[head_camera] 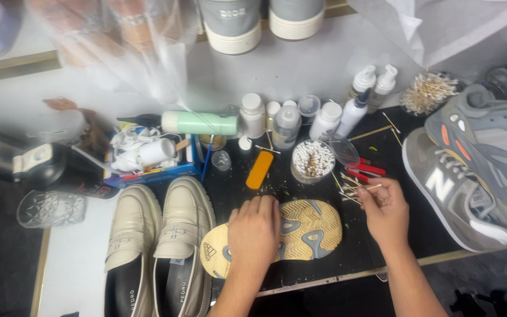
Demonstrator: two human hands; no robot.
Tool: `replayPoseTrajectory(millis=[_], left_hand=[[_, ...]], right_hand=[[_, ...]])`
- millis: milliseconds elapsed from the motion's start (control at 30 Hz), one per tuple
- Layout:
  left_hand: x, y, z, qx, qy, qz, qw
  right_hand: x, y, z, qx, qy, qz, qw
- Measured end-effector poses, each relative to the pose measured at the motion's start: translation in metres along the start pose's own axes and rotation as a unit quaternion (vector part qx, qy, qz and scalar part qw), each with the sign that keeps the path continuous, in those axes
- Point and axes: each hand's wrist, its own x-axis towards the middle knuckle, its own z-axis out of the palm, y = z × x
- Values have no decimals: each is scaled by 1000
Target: The person cleans the sole of a beige sneaker using a cotton swab and a small red utility knife. They meticulously scrub the textured grooves of the outsole and scrape at specific areas to remove dirt or residue. The task is performed on a cluttered workbench with various cleaning supplies and other shoes visible.
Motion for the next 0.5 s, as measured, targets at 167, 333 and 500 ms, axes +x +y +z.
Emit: replayPoseTrajectory(millis=[167, 333, 500], left_hand=[[1, 3, 0, 12, -24, 1, 1000], [1, 3, 1, 21, -49, -11, 998], [1, 2, 1, 24, -56, -11, 998]], right_hand=[[3, 9, -20, -36, 30, 2, 999], [6, 3, -15, -153, 41, -36, 987], [10, -18, -6, -236, 37, -117, 964]])
